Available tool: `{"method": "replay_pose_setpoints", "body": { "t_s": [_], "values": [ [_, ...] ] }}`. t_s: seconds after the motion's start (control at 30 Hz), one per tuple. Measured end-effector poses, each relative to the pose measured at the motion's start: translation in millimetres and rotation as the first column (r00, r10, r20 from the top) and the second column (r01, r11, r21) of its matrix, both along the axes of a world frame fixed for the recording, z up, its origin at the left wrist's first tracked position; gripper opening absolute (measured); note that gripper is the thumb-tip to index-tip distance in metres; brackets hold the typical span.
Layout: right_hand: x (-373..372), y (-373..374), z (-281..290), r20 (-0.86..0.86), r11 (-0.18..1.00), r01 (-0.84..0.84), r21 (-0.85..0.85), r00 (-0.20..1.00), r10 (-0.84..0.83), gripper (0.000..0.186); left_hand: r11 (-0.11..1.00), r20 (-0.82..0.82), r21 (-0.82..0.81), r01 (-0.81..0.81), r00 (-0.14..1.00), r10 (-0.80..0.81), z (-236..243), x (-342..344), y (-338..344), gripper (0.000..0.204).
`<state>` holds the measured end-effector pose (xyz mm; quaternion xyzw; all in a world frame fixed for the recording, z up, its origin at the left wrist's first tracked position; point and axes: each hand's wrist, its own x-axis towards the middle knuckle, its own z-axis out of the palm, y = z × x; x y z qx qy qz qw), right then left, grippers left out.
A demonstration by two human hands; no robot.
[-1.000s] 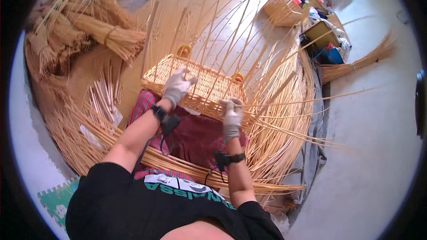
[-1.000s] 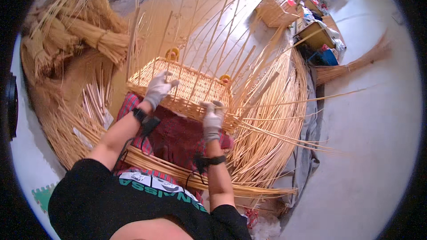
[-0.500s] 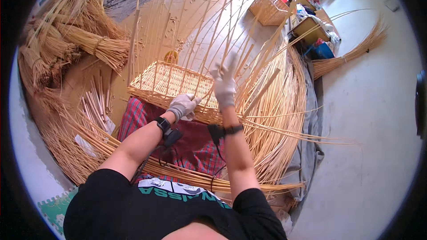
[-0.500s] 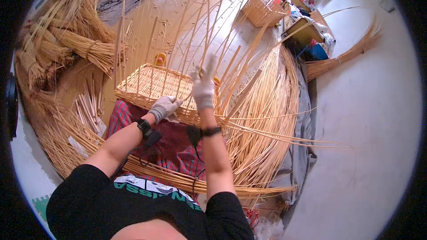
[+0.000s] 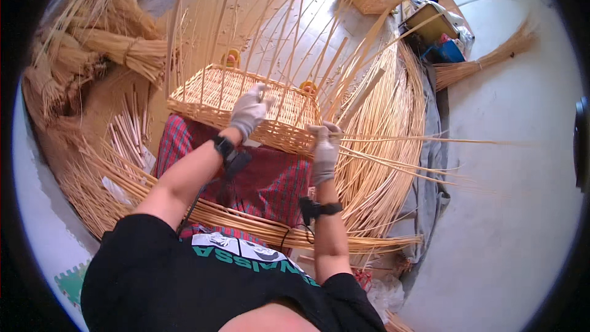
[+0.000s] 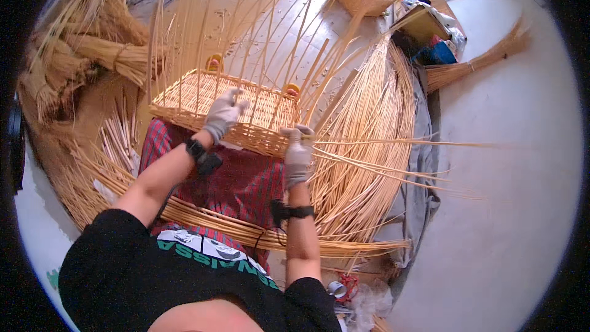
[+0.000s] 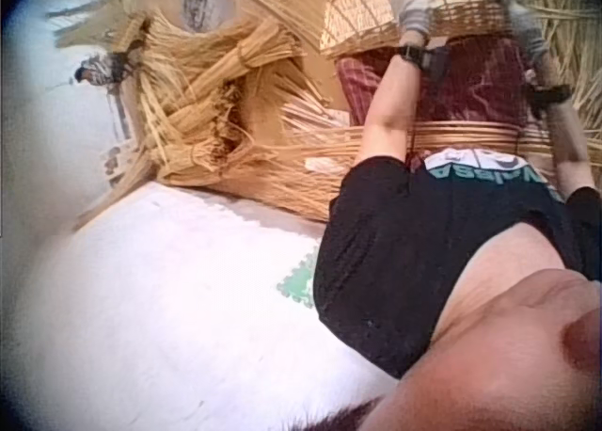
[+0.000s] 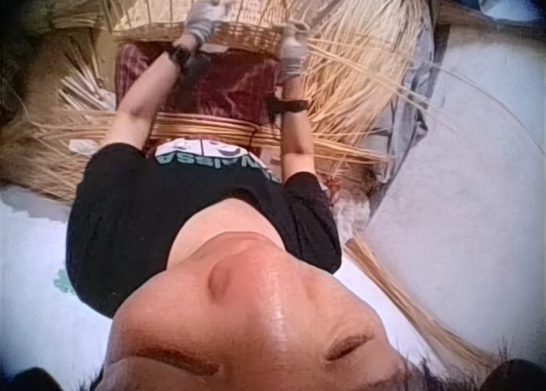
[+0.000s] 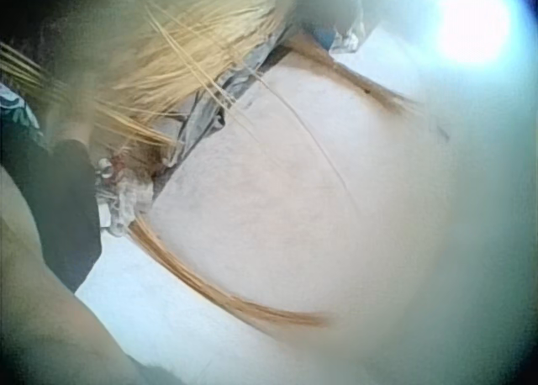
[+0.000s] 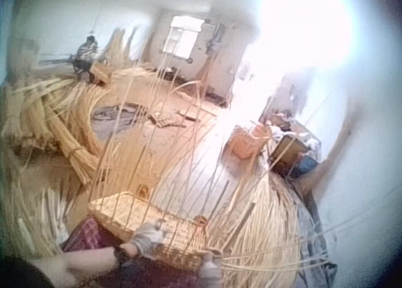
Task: The recorder is weaving a wicker basket using long wooden or reed strips, measuring its dimensions with a tape measure.
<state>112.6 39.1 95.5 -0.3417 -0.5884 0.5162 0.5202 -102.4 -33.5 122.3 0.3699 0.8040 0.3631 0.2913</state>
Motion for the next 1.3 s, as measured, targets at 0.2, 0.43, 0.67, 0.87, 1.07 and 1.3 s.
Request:
{"method": "replay_pose_setpoints", "body": {
  "t_s": [0.2,0.43,0.67,0.87,1.07,1.3],
  "values": [
    [64.0,36.8,1.7,0.003,0.951,0.183,-0.25,0.982,-0.189,0.022,0.944,0.103,-0.071,0.322,0.944,-0.315,-38.3,50.7,44.5,0.05],
    [-69.7,99.2,75.6,0.554,0.825,-0.155,0.543,0.804,-0.214,0.073,0.988,0.053,-0.101,0.114,0.993,-0.109,-41.7,71.6,47.4,0.051],
    [59.7,14.4,-13.7,0.308,0.853,0.519,0.047,0.805,-0.507,0.024,0.976,0.171,-0.081,0.203,0.967,-0.187,-46.2,58.4,57.6,0.048],
    [-5.0,-145.4,-32.1,0.755,0.557,-0.827,-0.081,0.313,0.576,0.02,0.854,0.347,0.436,0.284,0.823,-0.451,-40.4,37.9,1.7,0.07],
    [-20.5,-146.8,-3.6,0.735,0.633,-0.661,-0.402,0.179,0.654,0.02,0.747,-0.019,0.332,0.576,0.796,-0.605,-33.6,-103.6,-171.0,0.024],
    [-2.9,-90.2,18.2,0.586,0.74,-0.079,0.668,0.669,-0.458,0.014,0.984,-0.592,-0.075,0.16,0.787,-0.173,-41.1,-202.6,-298.3,0.028]
  ]
}}
